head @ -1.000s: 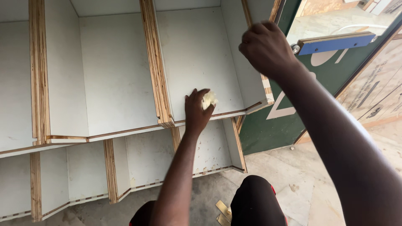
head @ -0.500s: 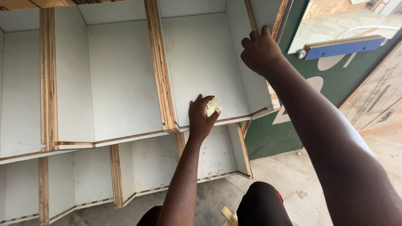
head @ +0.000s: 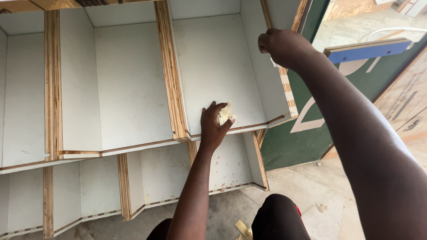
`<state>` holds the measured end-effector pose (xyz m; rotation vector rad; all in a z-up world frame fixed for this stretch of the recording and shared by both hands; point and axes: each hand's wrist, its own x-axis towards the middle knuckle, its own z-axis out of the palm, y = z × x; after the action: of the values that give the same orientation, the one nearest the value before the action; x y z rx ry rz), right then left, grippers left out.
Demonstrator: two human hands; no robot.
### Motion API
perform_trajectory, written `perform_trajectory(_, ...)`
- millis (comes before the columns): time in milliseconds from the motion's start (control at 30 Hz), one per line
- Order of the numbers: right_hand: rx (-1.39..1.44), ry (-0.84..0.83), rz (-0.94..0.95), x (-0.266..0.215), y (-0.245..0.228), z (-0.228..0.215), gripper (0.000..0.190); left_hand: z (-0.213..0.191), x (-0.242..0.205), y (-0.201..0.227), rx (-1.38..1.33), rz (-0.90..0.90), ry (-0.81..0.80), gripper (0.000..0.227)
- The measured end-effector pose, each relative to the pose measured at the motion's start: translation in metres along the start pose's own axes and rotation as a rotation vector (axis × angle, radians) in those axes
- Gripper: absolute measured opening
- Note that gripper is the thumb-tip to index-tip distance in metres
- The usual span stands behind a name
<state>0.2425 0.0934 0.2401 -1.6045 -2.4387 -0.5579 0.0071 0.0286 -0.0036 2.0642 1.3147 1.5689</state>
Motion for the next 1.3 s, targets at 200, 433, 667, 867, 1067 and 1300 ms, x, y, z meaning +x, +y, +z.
perform_trajectory(200,-0.351,0.074,-0.255,-0.01,-0.013,0.002,0.033,0.0,0.0,0.0,0.007,0.011,0.002,0.052)
perform_trajectory(433,-0.656,-0.022,-0.343,-0.033,-0.012,-0.011,0.012,-0.002,-0.001,0.004,-0.006,0.004,-0.006,0.053)
perform_trajectory(667,-0.128,0.329,-0.249,-0.058,0.028,0.01,0.02,0.0,0.0,0.005,-0.003,-0.003,0.004,0.053)
perform_trajectory(867,0.363,0.586,-0.053,-0.085,0.044,0.056,0.016,0.0,0.0,0.004,0.005,0.007,-0.007,0.052)
perform_trajectory(1067,1.262,0.65,0.151,-0.076,0.033,0.104,0.01,-0.002,0.0,0.004,-0.033,-0.023,-0.028,0.052)
perform_trajectory(1300,1.656,0.735,0.273,-0.066,0.019,0.125,0.009,-0.005,0.003,0.003,-0.063,-0.034,-0.067,0.053)
